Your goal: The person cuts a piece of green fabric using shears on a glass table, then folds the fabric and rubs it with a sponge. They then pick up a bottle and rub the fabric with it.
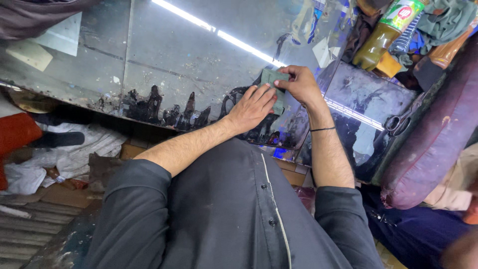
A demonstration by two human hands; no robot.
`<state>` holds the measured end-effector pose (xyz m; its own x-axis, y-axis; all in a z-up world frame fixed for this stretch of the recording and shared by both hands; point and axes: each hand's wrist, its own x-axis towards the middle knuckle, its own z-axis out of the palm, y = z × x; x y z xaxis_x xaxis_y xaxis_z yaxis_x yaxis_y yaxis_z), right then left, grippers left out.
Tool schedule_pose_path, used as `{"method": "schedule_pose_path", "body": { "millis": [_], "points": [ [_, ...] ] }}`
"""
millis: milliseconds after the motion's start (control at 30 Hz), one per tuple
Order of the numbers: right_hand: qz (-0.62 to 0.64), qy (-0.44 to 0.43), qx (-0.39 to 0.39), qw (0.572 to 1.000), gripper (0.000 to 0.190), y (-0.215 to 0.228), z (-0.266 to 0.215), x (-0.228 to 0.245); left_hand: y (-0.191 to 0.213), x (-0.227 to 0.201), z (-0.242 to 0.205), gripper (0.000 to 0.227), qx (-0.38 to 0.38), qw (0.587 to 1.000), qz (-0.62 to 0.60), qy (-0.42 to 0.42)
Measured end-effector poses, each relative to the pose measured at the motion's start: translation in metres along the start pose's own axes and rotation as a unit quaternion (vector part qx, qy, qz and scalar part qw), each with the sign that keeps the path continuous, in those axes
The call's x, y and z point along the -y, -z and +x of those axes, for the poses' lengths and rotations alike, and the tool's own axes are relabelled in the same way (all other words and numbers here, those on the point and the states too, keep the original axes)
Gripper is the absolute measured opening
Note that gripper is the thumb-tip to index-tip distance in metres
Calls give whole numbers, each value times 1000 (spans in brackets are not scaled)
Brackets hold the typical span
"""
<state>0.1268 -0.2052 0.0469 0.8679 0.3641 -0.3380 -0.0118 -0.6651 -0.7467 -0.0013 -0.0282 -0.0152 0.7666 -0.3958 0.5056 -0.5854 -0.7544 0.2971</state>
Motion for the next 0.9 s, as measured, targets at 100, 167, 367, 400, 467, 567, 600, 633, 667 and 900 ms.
{"method": "schedule_pose_path", "body": {
  "millis": [100,167,367,400,467,567,600,633,667,900],
  "points": [
    [-60,-6,6,998,34,0,0,8,-2,3,0,44,-1,1000,-10,-6],
    [-85,-4,11,996,34,-1,-1,12,-2,5,-1,45,1,1000,-17,-9],
    [-120,59,-21,991,27,-4,-9,11,0,11,-1,39,-32,999,-23,-7],
    [-125,108,-42,985,25,-7,-14,10,0,11,-2,36,-40,999,-21,-6],
    [-133,162,-76,975,20,-12,-27,9,0,12,-2,29,-51,998,-35,8],
    [-145,184,-118,965,18,-27,-50,10,-3,12,-2,20,-66,994,-78,42],
    [-153,200,-135,958,19,-31,-56,11,-3,12,-1,19,-74,992,-89,49],
    [-162,215,-152,951,20,-33,-62,11,-4,12,0,17,-81,990,-100,56],
    [-181,226,-163,943,22,-36,-66,12,-5,12,1,16,-90,987,-119,62],
    [-265,309,-193,893,32,-45,-87,4,-1,14,4,29,-70,966,-201,143]
  ]
}}
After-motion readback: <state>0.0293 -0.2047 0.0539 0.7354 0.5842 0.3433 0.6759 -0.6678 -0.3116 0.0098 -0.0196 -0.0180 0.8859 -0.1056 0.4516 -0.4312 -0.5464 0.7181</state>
